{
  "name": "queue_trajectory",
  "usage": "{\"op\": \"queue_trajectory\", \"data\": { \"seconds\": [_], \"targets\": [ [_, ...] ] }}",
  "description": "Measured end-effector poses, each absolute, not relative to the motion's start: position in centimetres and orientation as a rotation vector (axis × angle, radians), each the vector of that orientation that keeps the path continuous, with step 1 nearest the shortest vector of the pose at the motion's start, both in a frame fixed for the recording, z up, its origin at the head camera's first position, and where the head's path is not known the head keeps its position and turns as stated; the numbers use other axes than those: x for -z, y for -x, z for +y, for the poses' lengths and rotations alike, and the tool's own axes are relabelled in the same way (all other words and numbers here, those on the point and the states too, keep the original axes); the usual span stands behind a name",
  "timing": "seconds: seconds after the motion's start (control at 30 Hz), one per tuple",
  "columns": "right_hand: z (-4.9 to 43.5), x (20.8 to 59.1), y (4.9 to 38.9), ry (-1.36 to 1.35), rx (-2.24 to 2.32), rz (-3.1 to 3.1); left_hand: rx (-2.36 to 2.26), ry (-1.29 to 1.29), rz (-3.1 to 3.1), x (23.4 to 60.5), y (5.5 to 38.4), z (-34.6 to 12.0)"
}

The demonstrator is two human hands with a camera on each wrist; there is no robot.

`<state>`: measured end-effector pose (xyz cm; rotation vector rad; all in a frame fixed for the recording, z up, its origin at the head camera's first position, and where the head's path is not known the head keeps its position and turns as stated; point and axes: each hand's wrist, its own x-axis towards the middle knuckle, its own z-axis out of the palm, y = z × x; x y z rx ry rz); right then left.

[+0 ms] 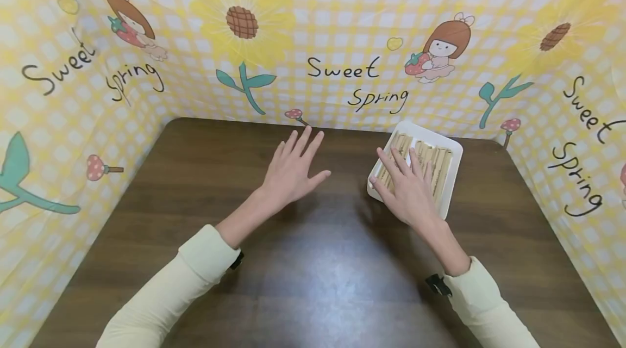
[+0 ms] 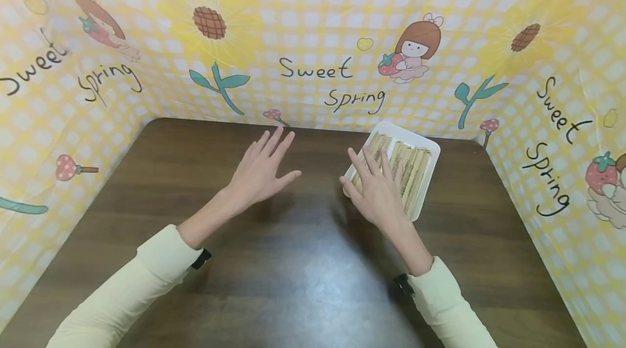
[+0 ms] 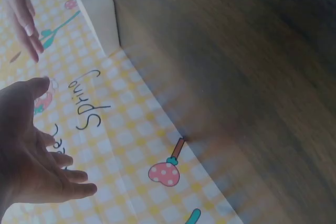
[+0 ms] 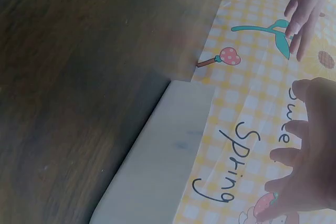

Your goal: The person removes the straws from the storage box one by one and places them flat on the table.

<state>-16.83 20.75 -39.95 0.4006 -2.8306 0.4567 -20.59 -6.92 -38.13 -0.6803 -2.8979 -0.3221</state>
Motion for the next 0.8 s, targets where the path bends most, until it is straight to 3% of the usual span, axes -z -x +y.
{"op": "queue_trajectory", "data": {
  "seconds": [0.37, 0.8],
  "targets": [
    [22.2, 40.3, 16.1, -0.494, -0.65, -2.697, 0.335, 1.002, -2.75, 39.8, 20.6, -5.4],
    [24.0, 41.5, 14.5, -0.632, -0.561, -2.698, 0.463, 1.265, -2.534, 41.0, 20.4, -3.9]
  ]
}}
